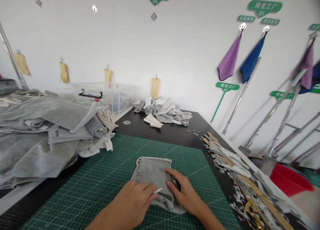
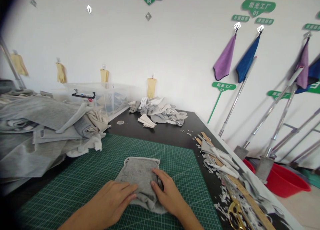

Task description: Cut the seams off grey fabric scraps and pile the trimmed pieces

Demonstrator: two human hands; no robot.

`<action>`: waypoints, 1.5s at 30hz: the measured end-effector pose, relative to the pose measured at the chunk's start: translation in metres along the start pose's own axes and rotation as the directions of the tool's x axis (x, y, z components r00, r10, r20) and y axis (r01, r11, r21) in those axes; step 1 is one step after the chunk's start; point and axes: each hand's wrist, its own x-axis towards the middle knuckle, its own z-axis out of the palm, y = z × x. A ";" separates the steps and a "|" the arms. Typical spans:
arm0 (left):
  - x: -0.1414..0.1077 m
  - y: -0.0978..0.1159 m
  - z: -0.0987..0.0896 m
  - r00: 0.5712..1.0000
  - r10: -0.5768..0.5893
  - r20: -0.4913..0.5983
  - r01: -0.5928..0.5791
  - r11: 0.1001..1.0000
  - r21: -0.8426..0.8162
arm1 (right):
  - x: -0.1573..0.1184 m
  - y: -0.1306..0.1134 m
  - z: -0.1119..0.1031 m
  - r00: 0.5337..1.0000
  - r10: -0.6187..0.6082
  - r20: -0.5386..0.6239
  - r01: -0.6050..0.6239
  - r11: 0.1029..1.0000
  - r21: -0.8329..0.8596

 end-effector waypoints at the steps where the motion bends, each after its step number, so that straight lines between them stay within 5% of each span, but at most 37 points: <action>1: 0.000 0.000 0.000 1.000 -0.004 -0.004 0.004 1.000 -0.005 | 0.000 0.000 0.000 1.000 0.000 -0.001 0.000 1.000 -0.002; 20: 0.000 -0.006 0.003 1.000 -0.008 0.012 0.008 1.000 0.001 | 0.002 -0.005 -0.001 1.000 -0.022 -0.011 0.022 1.000 0.013; 38: 0.005 -0.014 0.005 0.990 -0.099 -0.104 0.105 0.993 0.048 | 0.002 -0.003 0.000 0.999 -0.043 -0.014 0.043 0.999 0.007; 45: 0.004 -0.020 0.004 0.994 -0.103 -0.038 0.105 0.993 0.062 | 0.001 -0.004 -0.001 0.999 -0.036 -0.014 0.036 0.999 0.010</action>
